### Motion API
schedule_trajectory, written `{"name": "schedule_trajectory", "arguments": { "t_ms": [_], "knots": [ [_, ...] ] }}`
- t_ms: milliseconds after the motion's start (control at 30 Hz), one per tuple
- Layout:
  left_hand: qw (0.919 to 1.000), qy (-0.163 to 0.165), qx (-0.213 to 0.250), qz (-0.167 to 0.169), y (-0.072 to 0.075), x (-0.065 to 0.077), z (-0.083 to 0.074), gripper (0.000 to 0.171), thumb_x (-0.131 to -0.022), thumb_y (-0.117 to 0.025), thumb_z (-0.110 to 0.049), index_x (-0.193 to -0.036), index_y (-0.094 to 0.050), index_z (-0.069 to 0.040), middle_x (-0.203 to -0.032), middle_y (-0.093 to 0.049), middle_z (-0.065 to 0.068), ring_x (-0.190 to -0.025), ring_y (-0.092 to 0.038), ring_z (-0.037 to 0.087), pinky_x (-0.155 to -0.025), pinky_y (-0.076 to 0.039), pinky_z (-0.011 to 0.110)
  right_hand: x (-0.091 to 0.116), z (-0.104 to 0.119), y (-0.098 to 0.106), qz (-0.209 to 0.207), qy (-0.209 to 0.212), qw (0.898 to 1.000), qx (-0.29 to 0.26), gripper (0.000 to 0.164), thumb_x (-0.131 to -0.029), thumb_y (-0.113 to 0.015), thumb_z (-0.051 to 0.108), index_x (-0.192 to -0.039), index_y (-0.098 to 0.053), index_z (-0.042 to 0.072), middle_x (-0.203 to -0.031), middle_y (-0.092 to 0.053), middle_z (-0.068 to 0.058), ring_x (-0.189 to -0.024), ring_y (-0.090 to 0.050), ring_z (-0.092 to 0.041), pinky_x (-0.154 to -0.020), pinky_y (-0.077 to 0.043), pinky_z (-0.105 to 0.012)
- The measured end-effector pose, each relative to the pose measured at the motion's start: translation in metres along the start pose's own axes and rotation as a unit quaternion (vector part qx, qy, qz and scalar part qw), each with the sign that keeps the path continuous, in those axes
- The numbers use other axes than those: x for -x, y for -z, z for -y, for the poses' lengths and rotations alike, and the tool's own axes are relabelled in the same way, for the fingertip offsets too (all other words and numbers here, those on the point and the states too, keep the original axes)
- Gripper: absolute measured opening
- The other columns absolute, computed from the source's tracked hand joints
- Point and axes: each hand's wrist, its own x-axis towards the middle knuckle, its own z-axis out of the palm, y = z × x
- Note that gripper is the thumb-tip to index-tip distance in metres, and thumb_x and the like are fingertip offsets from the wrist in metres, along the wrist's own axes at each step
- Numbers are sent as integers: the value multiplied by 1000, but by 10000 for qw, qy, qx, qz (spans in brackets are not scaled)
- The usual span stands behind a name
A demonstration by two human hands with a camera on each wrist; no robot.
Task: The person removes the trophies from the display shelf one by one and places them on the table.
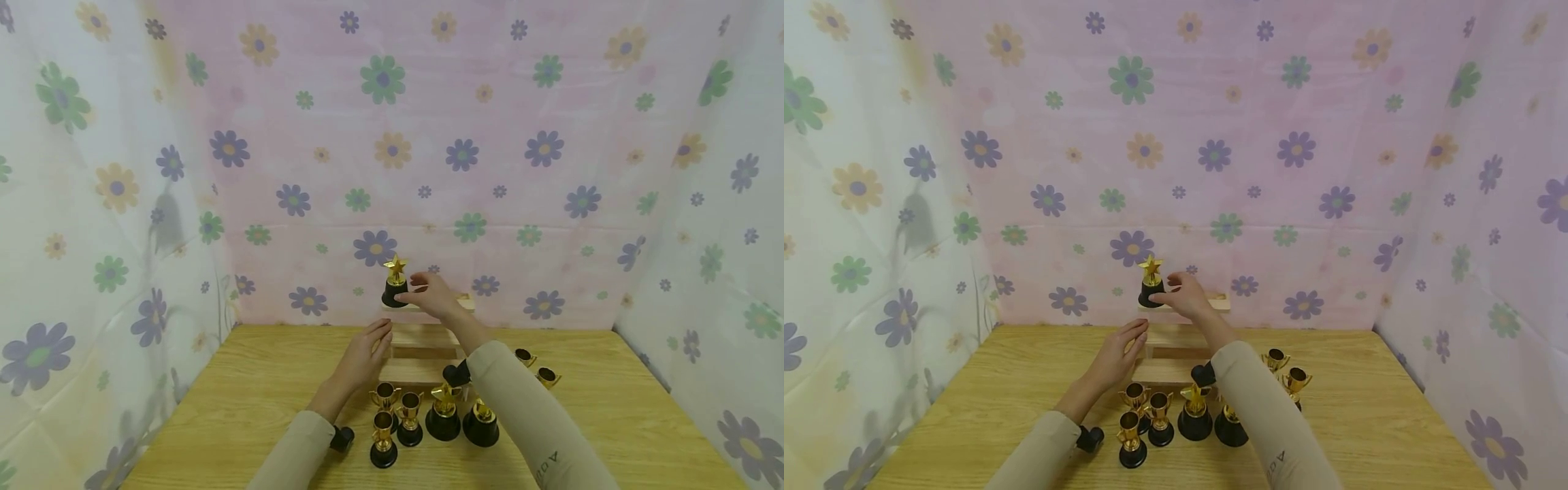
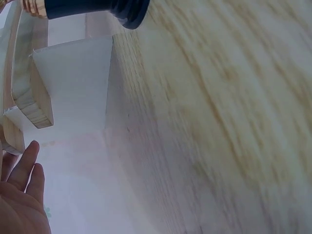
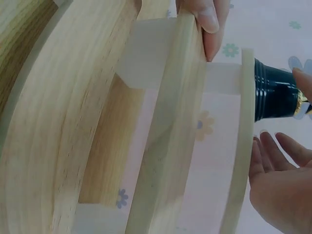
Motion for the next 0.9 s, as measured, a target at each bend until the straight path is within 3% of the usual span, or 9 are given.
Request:
{"name": "schedule_trajectory", "arguments": {
  "t_ms": [233, 433, 900],
  "knots": [
    [9999, -94, 2, -37, -1, 0, 0, 44, -111, -49, -26, -140, -59, 6, -149, -53, 19, -140, -49, 37, -114, -42, 50, -9, -4, -10, -198, 33, 9998, 85, 66, -91, -80, 26, -146, -53, 2, -145, -55, -16, -128, -55, -35, -104, -51, -51],
    [10000, 61, 44, -14, -1, 0, -1, 45, -111, -48, -28, -141, -58, 5, -151, -52, 17, -142, -47, 35, -116, -41, 49, -12, -3, -17, -370, 167, 9987, 294, 59, -90, -81, 25, -141, -59, 3, -137, -61, -14, -123, -58, -34, -101, -53, -50],
    [10000, 58, -15, -10, -1, 1, 0, 43, -111, -49, -26, -142, -59, 3, -150, -53, 17, -141, -48, 34, -115, -42, 48, -8, 3, -23, -621, 79, 9968, 502, 54, -92, -80, 24, -139, -62, 3, -135, -63, -15, -122, -60, -35, -98, -56, -48]
  ]
}}
